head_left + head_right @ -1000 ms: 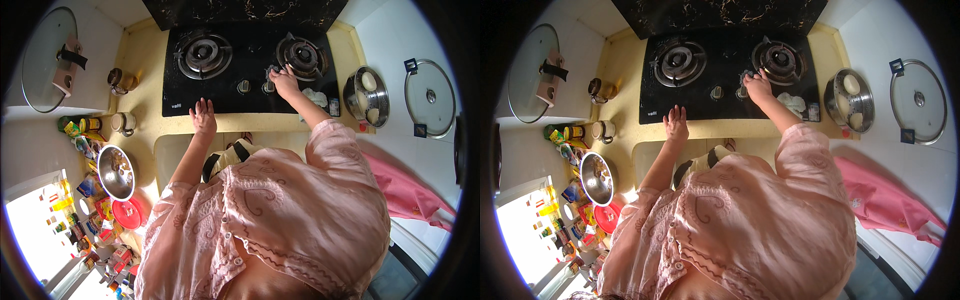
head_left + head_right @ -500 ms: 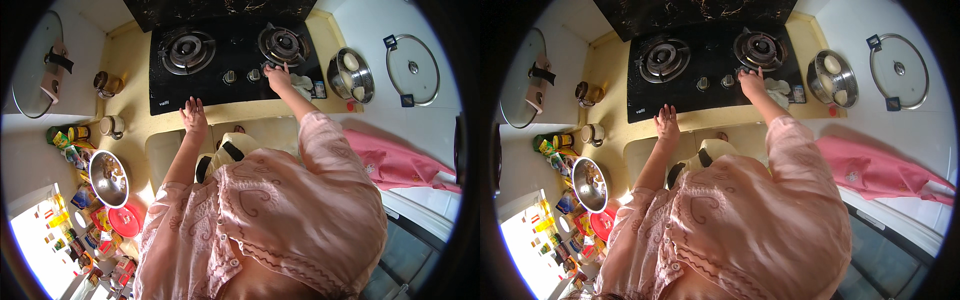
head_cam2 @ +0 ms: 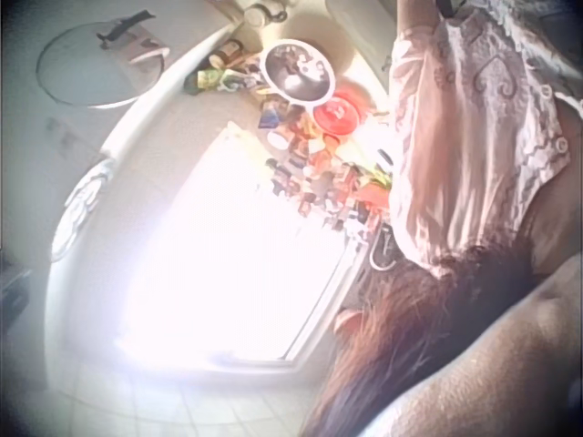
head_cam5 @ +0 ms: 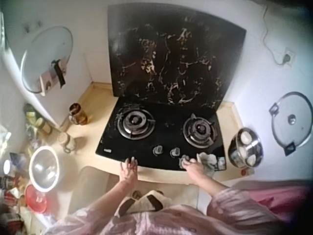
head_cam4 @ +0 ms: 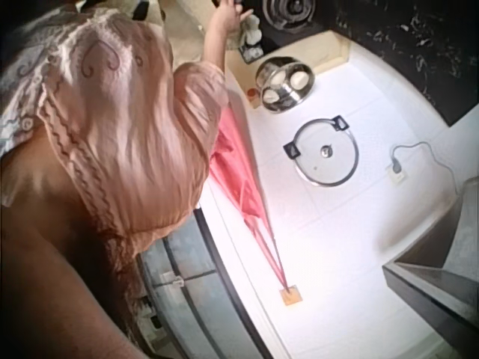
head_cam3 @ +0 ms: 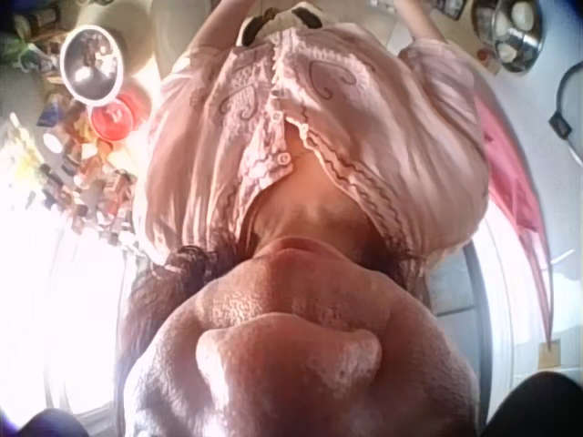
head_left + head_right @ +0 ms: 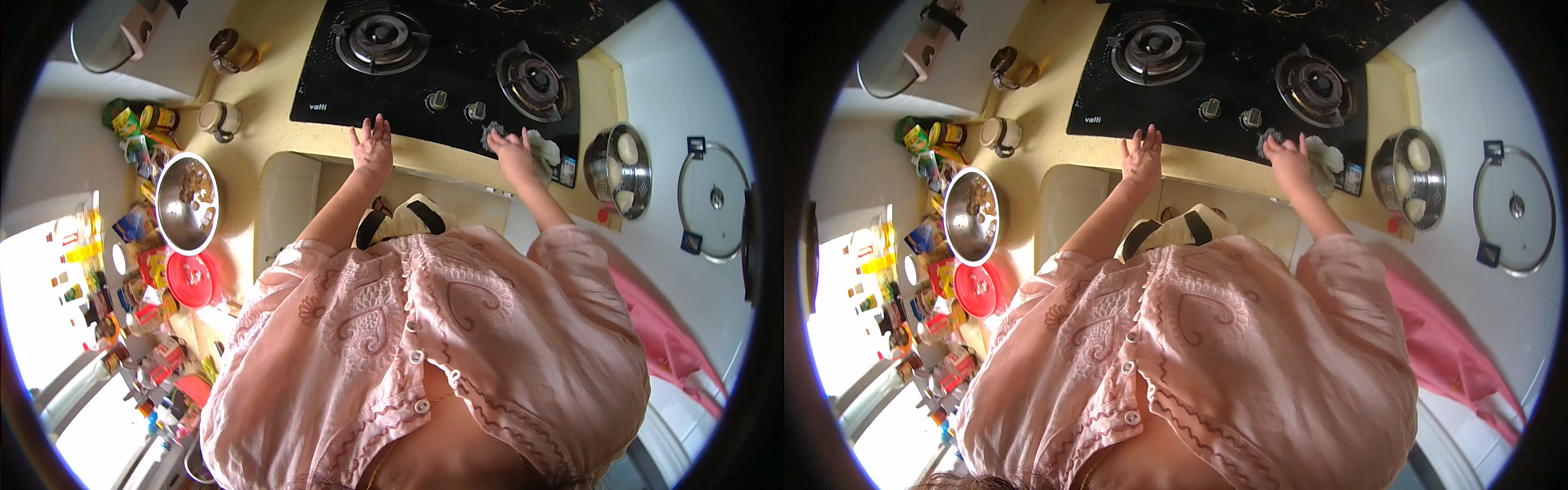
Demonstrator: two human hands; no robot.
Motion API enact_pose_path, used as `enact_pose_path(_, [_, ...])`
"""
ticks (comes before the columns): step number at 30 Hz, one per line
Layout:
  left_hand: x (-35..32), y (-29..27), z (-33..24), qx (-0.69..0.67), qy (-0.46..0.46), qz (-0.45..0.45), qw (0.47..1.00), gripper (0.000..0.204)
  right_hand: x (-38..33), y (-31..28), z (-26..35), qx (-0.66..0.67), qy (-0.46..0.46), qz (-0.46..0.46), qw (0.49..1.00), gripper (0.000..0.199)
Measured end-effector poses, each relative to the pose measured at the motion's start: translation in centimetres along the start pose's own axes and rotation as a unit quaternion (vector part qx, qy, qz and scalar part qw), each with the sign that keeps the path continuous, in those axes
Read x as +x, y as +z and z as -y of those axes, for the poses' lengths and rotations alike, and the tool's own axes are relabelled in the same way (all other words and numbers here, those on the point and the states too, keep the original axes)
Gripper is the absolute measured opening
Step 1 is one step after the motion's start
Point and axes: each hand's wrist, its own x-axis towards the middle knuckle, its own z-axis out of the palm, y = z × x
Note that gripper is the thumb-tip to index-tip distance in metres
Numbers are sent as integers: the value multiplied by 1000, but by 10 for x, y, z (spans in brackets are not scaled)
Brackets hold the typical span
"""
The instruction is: The person cleans a gas stove top using a steel wool scrubber and a cloth. They scrub the surface and burners, rinse the scrubber at the sink, and then wipe the stove dry with a cloth.
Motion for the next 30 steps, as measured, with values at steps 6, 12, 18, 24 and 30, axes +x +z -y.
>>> enact_pose_path(6, [-7, -9, -8, -17, -71, 0, 997, 63, 7, -21, 43, 51, -98, -27, 994, 37])
enact_pose_path(12, [-19, -14, 2, -59, -155, 16, 986, 63, 78, -27, 114, 105, -181, -66, 976, 33])
enact_pose_path(18, [-64, 5, -3, -90, -210, -43, 973, 57, 126, -33, 153, 101, -239, -31, 965, 32])
enact_pose_path(24, [-87, 10, -15, -106, -232, -101, 962, 55, 113, -14, 131, 129, -302, -83, 941, 30])
enact_pose_path(30, [-89, 12, -14, -119, -205, -111, 965, 55, 151, -22, 177, 107, -301, -79, 944, 30])
